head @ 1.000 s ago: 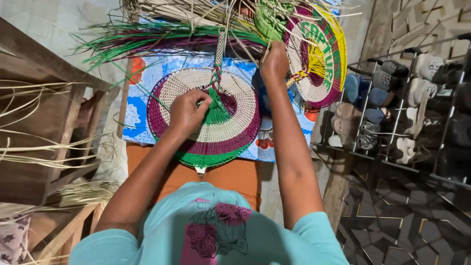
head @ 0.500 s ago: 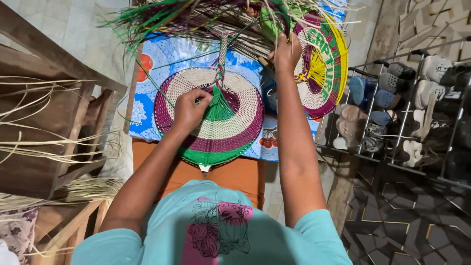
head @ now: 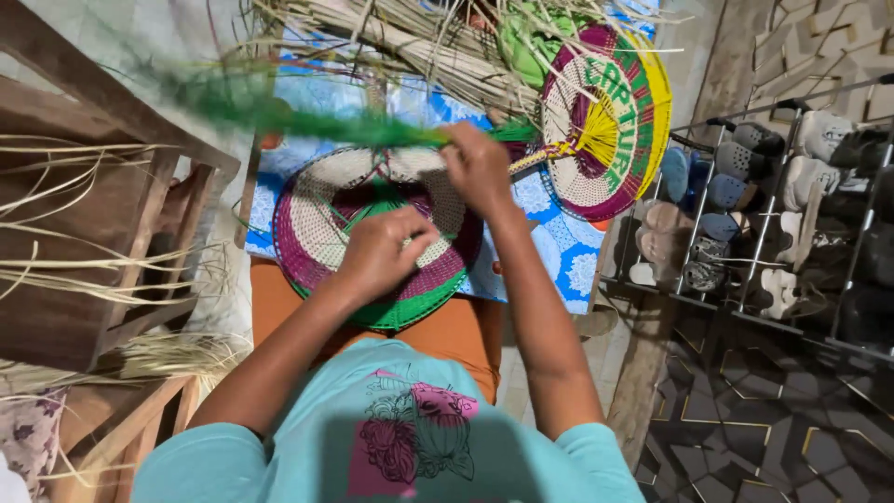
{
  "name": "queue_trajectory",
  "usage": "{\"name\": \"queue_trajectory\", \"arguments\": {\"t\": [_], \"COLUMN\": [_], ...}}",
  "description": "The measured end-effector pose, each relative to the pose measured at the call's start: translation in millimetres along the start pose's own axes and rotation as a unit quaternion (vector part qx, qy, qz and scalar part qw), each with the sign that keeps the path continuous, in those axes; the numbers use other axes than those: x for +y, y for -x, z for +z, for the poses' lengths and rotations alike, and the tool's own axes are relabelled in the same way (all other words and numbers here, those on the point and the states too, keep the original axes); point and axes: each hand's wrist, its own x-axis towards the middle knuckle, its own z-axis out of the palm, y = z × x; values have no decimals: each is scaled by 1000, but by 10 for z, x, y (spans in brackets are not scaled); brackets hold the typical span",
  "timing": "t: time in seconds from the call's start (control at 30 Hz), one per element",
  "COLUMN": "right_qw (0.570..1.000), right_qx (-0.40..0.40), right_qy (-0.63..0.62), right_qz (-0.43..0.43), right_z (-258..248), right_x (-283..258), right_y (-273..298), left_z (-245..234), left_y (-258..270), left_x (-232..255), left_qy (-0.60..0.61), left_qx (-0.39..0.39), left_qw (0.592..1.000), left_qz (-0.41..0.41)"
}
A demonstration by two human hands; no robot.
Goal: The person is weaving a decorative hand fan using colored straw or fibers.
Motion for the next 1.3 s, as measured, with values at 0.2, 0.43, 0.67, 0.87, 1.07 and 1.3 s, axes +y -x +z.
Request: {"name": "queue_trajectory", "arguments": {"t": [0.2, 0.43, 0.67, 0.87, 1.07, 1.3], "right_qw": [994, 932, 958, 974, 984, 985], "right_qx": [-46, -33, -6, 5, -4, -18], "right_qy": [-95, -337, -274, -218, -173, -167], "right_qz": [36, 130, 87, 61, 46, 42], "right_z": [245, 164, 48, 53, 72, 72], "right_x": [-454, -713, -880, -979, -935, -957], "right_y": [364, 555, 589, 616, 642, 645], "left_z": [20, 23, -23, -53, 22, 88], "left_y": [37, -58, -108, -125, -139, -160], "left_x": [-170, -322, -341, -361, -399, -414], "left_qy": [20, -41, -87, -97, -96, -116], "left_qx": [57, 128, 127, 111, 107, 103], "left_qw": [997, 989, 980, 976, 972, 971], "left_qz": [-47, -67, -128, -163, -186, -181]}}
